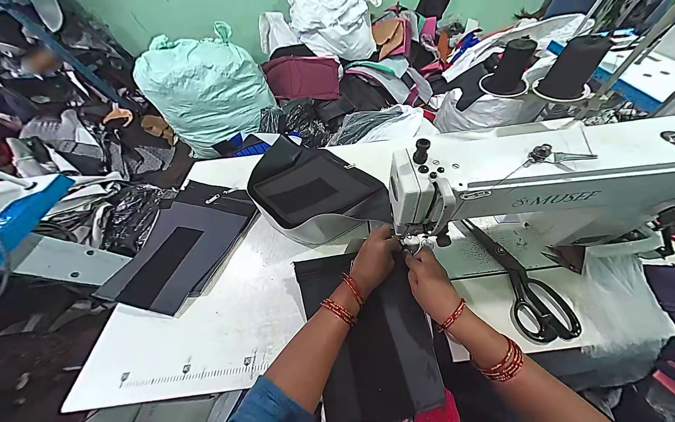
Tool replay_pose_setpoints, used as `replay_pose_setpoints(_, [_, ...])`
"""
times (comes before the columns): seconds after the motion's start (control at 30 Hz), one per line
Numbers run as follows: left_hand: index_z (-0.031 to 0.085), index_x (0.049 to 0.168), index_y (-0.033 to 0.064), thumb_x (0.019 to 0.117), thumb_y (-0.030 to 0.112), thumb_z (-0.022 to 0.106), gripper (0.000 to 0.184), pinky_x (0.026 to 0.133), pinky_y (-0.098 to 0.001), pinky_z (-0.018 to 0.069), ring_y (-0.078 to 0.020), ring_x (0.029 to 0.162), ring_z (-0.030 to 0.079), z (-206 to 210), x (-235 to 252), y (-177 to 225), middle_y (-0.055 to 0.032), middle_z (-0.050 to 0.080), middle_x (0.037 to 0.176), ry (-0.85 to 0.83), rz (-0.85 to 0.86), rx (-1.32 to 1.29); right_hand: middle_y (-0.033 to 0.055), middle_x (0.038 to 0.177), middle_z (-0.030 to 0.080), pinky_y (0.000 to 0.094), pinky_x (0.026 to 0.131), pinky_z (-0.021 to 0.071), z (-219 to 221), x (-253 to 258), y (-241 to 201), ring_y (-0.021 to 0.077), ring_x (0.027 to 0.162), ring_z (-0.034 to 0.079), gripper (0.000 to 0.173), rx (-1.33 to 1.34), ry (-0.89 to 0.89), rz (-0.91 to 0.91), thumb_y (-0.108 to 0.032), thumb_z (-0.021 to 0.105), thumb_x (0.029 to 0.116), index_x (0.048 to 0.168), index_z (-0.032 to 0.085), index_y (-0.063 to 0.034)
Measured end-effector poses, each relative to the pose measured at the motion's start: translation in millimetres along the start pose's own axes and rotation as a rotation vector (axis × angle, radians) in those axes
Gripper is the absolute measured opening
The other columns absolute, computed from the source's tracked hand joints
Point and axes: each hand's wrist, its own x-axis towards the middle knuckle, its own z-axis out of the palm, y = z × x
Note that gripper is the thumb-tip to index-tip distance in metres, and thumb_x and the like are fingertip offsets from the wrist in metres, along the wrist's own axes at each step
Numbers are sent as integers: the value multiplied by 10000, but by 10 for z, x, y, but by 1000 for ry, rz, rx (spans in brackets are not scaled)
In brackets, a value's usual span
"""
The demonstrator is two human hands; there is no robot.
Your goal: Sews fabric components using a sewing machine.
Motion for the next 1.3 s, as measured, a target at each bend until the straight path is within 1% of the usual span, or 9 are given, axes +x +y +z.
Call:
replay_pose_setpoints(0.57, [763,942,-55,908,-84,537,231,1037,-471,495,-386,1141,645,4,81,0,-238,699,1102,-34,-37,77,295,1311,593,427,1092,444,-46,107,-47,381,1275,564,378,-39,-38,32,11,444,1015,1349,600,91])
replay_pose_setpoints(0.73, [764,940,-38,905,-73,556,214,1017,-479,503,-377,1127,638,33,86,-25,-216,691,1086,-21,-22,105,298,1328,575,430,1087,451,-47,126,-66,385,1279,558,376,-62,-50,52,1,443,1022,1355,594,88])
replay_pose_setpoints(0.9, [769,869,38,843,-54,664,143,886,-601,491,-400,1077,633,110,18,-63,-170,707,1043,148,96,231,292,1273,594,491,1031,481,-25,64,15,398,1200,590,362,-1,16,22,-12,473,1022,1346,613,67])
replay_pose_setpoints(0.97, [775,917,58,846,-76,632,208,997,-658,425,-447,1211,569,69,-94,-7,-184,688,1164,189,88,214,286,1292,582,518,1023,483,1,-52,71,414,1210,579,458,12,68,10,-19,510,1015,1473,521,7])
replay_pose_setpoints(1.03, [791,991,66,890,-56,621,232,1105,-664,357,-480,1316,500,44,-306,80,-210,638,1319,224,41,123,274,1325,574,553,998,490,-39,-262,95,433,1226,575,634,-57,7,54,-45,528,1011,1610,325,-89])
replay_pose_setpoints(1.1, [787,1062,80,928,33,650,198,1135,-627,345,-459,1348,464,-20,-659,186,-213,601,1358,234,-41,4,258,1377,581,555,1046,464,-102,-538,126,420,1290,558,736,-105,-103,101,-62,528,998,1650,192,-118])
replay_pose_setpoints(1.17, [786,1068,70,928,86,668,183,1106,-568,407,-398,1326,504,-102,-1133,262,-211,616,1330,297,-107,-108,241,1392,571,542,1043,469,-145,-876,179,407,1295,556,798,-117,-159,126,-30,538,964,1656,154,-127])
replay_pose_setpoints(1.23, [774,1082,44,942,140,642,216,991,-399,524,-239,1168,619,-195,-1640,284,-165,665,1209,380,-142,-173,227,1338,602,540,991,499,-172,-1230,232,404,1222,603,842,-134,-197,150,2,552,931,1657,153,-151])
replay_pose_setpoints(1.3, [754,1057,2,967,141,621,213,857,-236,565,-74,964,664,-295,-2094,307,-81,704,1070,439,-176,-282,212,1297,624,566,915,529,-180,-1536,327,405,1124,654,840,-112,-239,183,40,552,898,1635,224,-195])
